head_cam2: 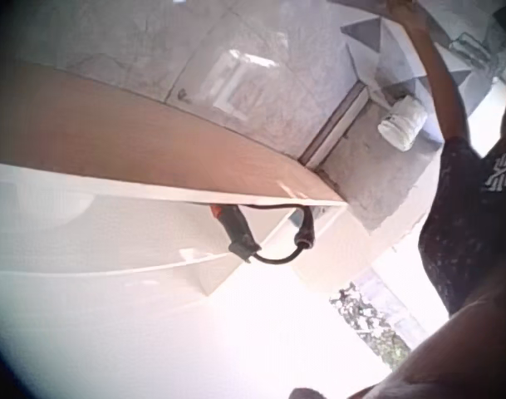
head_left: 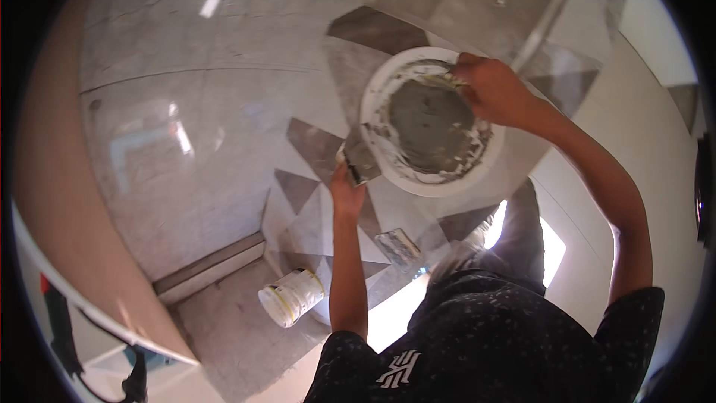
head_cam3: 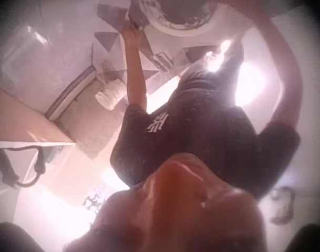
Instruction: The person grouts tile seams along the wall and counter edges, collecting compound from a plate using a trowel and smoothing it into the joints with a sponge and by hand.
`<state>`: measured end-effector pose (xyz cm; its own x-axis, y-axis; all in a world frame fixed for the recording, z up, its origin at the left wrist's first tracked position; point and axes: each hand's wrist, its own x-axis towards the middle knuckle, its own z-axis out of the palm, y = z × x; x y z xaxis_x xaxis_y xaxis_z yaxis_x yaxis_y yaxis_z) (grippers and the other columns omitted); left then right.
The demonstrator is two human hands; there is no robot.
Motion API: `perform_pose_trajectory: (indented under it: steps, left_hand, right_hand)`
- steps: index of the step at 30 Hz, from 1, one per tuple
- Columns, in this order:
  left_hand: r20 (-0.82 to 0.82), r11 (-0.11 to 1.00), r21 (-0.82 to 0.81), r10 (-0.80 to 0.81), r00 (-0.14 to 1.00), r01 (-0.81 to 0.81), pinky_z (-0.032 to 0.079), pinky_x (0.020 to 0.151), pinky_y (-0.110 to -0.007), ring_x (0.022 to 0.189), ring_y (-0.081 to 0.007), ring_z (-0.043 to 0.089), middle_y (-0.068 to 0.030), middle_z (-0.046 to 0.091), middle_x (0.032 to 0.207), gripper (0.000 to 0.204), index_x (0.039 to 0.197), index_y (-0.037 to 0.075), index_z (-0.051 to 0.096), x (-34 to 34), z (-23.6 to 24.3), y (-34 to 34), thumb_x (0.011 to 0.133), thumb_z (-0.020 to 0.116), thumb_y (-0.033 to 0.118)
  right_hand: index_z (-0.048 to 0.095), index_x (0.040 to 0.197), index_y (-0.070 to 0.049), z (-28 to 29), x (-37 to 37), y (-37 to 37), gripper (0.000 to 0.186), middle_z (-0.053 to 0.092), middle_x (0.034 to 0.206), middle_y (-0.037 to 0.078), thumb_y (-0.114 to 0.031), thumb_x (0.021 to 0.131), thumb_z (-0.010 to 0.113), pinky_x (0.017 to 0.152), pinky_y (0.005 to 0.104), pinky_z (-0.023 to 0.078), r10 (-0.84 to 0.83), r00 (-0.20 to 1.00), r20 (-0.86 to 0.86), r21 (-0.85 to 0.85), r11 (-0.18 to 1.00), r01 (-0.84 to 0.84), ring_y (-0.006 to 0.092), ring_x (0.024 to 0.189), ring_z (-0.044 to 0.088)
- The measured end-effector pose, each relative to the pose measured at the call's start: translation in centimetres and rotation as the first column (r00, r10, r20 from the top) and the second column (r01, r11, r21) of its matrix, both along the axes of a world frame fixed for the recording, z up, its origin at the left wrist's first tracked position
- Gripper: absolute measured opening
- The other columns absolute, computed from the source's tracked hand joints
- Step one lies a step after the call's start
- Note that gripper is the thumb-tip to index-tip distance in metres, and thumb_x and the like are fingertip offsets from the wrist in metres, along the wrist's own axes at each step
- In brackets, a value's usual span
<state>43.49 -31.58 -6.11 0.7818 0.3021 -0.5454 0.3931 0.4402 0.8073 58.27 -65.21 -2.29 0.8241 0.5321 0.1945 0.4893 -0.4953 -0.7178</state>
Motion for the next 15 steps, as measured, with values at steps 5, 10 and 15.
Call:
perform_pose_trajectory:
  steps: [5,10,15]
  left_hand:
    - [0.027,0.968,-0.247,-0.045,0.999,0.051,0.036,0.099,-0.043,0.115,-0.0333,0.045,-0.0205,0.045,0.123,0.041,0.127,-0.004,0.033,-0.7,-0.6,-2.8,0.093,0.026,0.017]
    - [0.137,0.944,-0.330,0.057,0.989,-0.009,0.031,0.104,-0.044,0.119,-0.0331,0.040,-0.0216,0.042,0.126,0.041,0.125,-0.009,0.032,-1.7,-2.1,-4.7,0.092,0.027,0.015]
    - [0.204,0.949,-0.313,0.041,0.978,0.026,0.032,0.104,-0.043,0.119,-0.0330,0.041,-0.0214,0.042,0.126,0.041,0.126,-0.009,0.031,-2.9,-2.6,-3.8,0.092,0.028,0.014]
  right_hand:
    - [0.063,0.091,-0.005,-2.5,-5.1,0.9,0.026,0.058,0.090,0.007,-0.008,0.065,0.061,0.067,0.0343,0.048,0.199,0.913,0.356,-0.251,0.961,-0.112,0.0243,0.085,0.055]
    - [0.065,0.082,-0.007,-5.2,-6.3,5.8,0.021,0.056,0.090,0.002,-0.014,0.064,0.059,0.064,0.0302,0.048,0.253,0.816,0.519,-0.386,0.922,-0.040,0.0190,0.090,0.051]
    - [0.065,0.066,-0.008,-4.3,-8.1,7.5,0.010,0.058,0.085,0.004,-0.016,0.062,0.060,0.057,0.0288,0.048,0.515,0.826,0.228,-0.765,0.619,-0.175,0.0213,0.081,0.055]
